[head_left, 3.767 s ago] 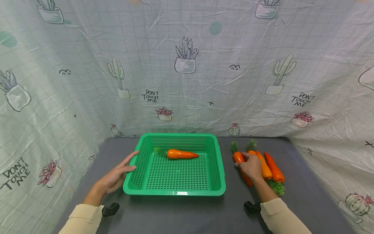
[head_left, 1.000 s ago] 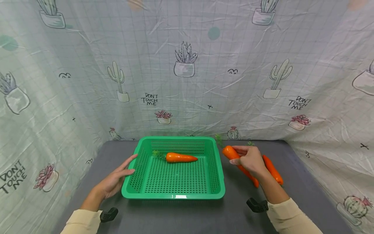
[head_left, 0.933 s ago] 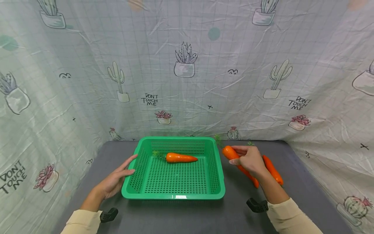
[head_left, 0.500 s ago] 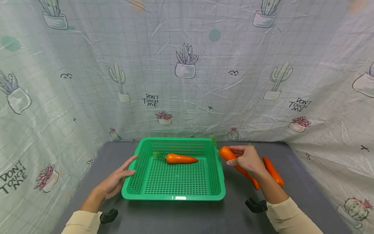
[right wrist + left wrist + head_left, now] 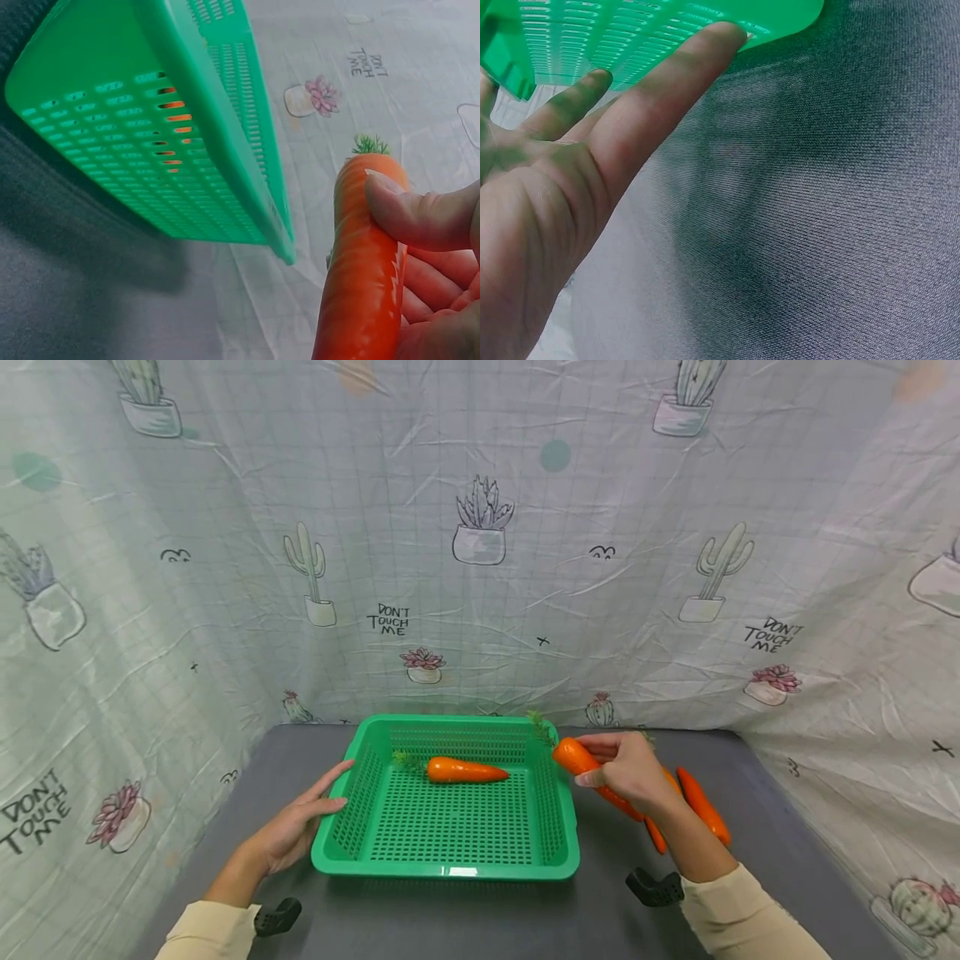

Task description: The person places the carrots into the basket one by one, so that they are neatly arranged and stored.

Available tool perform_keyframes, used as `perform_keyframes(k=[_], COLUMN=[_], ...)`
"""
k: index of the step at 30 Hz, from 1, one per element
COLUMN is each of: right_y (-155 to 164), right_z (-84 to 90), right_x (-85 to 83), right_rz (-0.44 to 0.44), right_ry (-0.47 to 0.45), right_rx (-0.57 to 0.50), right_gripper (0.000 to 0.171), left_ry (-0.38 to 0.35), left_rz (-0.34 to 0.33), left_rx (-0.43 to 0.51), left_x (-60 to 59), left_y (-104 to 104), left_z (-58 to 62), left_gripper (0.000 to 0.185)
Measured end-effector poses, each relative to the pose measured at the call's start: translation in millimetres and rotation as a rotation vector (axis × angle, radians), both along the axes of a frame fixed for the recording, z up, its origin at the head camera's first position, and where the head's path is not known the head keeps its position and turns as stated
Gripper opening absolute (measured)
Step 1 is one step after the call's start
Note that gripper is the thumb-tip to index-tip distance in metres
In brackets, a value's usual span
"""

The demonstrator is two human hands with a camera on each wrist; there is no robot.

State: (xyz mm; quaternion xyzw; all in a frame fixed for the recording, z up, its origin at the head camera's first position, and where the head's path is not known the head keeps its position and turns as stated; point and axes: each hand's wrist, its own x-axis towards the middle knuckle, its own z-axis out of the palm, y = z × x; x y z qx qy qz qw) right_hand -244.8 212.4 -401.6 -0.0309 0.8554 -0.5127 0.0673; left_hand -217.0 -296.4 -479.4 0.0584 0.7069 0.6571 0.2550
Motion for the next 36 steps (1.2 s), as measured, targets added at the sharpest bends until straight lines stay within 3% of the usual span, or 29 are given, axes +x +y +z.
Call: perform_keyframes(k=[36], right_y=[-25], right_z=[2.7], right_x=[-7.6], right_rz=[0.093], right_ry=[0.012], right_rx=[0.024], right_gripper=[0.061], left_ry=[0.003], left_rz=[0.01], left_rx=[0.0], left_x=[0.9], left_y=[-1], left_z=[-0.6], left_gripper=[0.074])
